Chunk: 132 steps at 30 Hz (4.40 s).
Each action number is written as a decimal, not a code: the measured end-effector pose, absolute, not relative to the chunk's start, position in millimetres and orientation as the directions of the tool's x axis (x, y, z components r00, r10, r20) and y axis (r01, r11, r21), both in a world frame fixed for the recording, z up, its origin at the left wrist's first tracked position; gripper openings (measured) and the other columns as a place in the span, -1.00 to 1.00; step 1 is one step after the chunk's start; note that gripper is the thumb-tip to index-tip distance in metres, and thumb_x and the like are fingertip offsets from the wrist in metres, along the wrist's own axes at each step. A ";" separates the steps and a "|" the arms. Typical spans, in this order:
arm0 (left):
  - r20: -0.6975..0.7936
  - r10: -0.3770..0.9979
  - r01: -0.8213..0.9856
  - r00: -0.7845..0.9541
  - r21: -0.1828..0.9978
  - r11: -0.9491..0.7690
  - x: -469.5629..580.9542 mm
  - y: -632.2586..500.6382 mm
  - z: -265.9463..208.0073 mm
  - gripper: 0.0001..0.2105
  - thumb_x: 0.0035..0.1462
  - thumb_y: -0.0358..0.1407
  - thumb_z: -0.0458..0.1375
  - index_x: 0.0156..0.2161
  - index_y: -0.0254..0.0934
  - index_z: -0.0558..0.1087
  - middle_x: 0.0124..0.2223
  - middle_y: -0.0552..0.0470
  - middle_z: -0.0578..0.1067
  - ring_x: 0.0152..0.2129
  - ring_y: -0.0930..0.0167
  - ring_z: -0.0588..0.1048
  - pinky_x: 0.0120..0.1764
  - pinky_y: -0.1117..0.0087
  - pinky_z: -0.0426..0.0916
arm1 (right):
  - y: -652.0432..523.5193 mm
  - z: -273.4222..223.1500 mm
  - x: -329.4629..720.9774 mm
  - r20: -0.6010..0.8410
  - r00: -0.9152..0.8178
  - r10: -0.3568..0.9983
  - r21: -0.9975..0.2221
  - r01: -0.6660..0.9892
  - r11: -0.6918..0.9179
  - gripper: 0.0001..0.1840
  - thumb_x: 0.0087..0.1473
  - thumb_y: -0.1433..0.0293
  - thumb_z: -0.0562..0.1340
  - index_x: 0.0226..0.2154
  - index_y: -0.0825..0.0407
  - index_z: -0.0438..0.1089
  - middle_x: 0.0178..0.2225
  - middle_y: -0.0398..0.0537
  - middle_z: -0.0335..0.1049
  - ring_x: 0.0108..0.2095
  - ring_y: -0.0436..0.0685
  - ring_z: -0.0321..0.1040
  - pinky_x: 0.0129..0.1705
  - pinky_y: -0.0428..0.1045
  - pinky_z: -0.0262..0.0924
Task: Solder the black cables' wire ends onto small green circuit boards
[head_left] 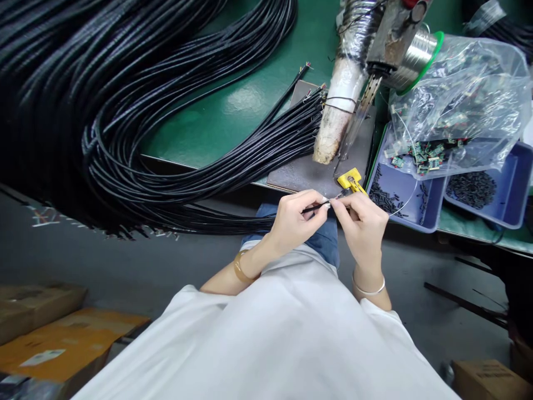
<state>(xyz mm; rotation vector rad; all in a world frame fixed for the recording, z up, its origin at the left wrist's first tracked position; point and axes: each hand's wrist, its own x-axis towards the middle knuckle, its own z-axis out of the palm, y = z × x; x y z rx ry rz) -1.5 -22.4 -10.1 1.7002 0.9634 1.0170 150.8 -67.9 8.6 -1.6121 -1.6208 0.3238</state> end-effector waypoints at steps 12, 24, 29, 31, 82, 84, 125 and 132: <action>0.168 0.930 0.040 0.326 0.981 -0.191 -9.6 -14.4 -3.5 -0.82 0.16 -0.32 0.24 -0.45 -0.34 0.45 -0.50 0.09 0.43 -0.60 0.58 0.27 -0.58 0.57 0.12 | -72.4 26.8 152.7 0.544 0.475 0.692 -0.789 0.570 0.229 -0.83 0.27 0.38 0.20 -0.08 -0.10 0.31 -0.32 -0.18 0.59 -0.62 -0.01 0.42 -0.63 -0.07 0.18; -0.048 0.837 -0.084 0.545 0.990 0.111 -10.8 7.9 -5.4 -0.73 0.23 -0.22 0.18 -0.45 -0.36 0.47 -0.55 0.06 0.44 -0.58 0.54 0.38 -0.44 0.51 0.29 | -59.4 9.7 159.2 0.647 -0.138 0.749 -0.349 0.821 0.452 -0.81 0.12 0.54 0.30 -0.29 -0.09 0.37 -0.20 -0.11 0.62 -0.23 0.06 0.58 -0.22 -0.02 0.48; -0.116 0.802 -0.184 0.586 0.945 0.271 -5.5 17.6 -5.8 -0.81 0.13 -0.25 0.26 -0.40 -0.36 0.46 -0.58 0.13 0.39 -0.65 0.59 0.30 -0.52 0.54 0.21 | -56.6 5.0 162.5 0.670 -0.135 0.730 -0.321 0.834 0.449 -0.78 0.10 0.56 0.30 -0.31 -0.09 0.34 -0.20 -0.12 0.62 -0.24 0.03 0.57 -0.24 -0.06 0.45; -0.125 0.831 -0.191 0.542 0.945 0.266 -1.7 17.2 -7.6 -0.82 0.08 -0.26 0.29 -0.34 -0.36 0.46 -0.56 0.13 0.40 -0.65 0.59 0.32 -0.53 0.54 0.21 | -54.6 5.0 160.9 0.664 -0.064 0.745 -0.384 0.825 0.414 -0.78 0.10 0.56 0.30 -0.32 -0.08 0.33 -0.22 -0.11 0.60 -0.25 0.04 0.56 -0.24 -0.05 0.44; -0.059 0.921 -0.039 0.384 0.996 0.080 6.7 12.3 -0.5 -0.94 0.11 -0.36 0.20 -0.32 -0.32 0.41 -0.61 0.21 0.31 -0.68 0.60 0.23 -0.55 0.53 0.11 | -69.2 18.8 165.2 0.499 0.475 0.725 -0.848 0.439 0.297 -0.83 0.24 0.34 0.24 -0.10 -0.05 0.45 -0.59 -0.29 0.38 -0.74 -0.09 0.18 -0.70 -0.10 0.08; -0.068 0.921 -0.039 0.383 0.995 0.090 6.4 11.5 0.7 -0.93 0.11 -0.35 0.21 -0.32 -0.32 0.41 -0.61 0.21 0.30 -0.68 0.60 0.23 -0.55 0.52 0.10 | -71.3 17.8 164.7 0.466 0.494 0.734 -0.874 0.385 0.296 -0.77 0.26 0.37 0.22 -0.01 -0.07 0.37 -0.50 -0.26 0.50 -0.74 -0.08 0.24 -0.69 -0.11 0.14; -0.013 0.745 0.266 0.667 0.938 -0.222 -29.2 -3.9 -14.7 -0.94 0.02 -0.47 0.19 -0.37 -0.31 0.50 -0.47 0.12 0.49 -0.54 0.53 0.40 -0.40 0.53 0.31 | -110.5 68.5 200.7 0.227 0.057 0.972 -0.611 0.786 0.097 -0.92 0.10 0.39 0.36 -0.38 -0.09 0.47 -0.54 -0.29 0.49 -0.63 -0.04 0.34 -0.56 -0.08 0.22; 0.269 0.895 0.326 0.355 0.862 -0.388 -43.7 10.0 -18.4 -0.87 0.19 -0.32 0.23 -0.19 -0.32 0.57 -0.22 -0.09 0.61 -0.35 0.39 0.53 -0.23 0.37 0.45 | -70.6 36.4 251.4 0.380 0.305 0.873 -0.183 0.950 -0.253 -0.82 0.01 0.35 0.39 -0.39 -0.04 0.36 -0.57 -0.22 0.38 -0.57 0.01 0.29 -0.44 -0.03 0.04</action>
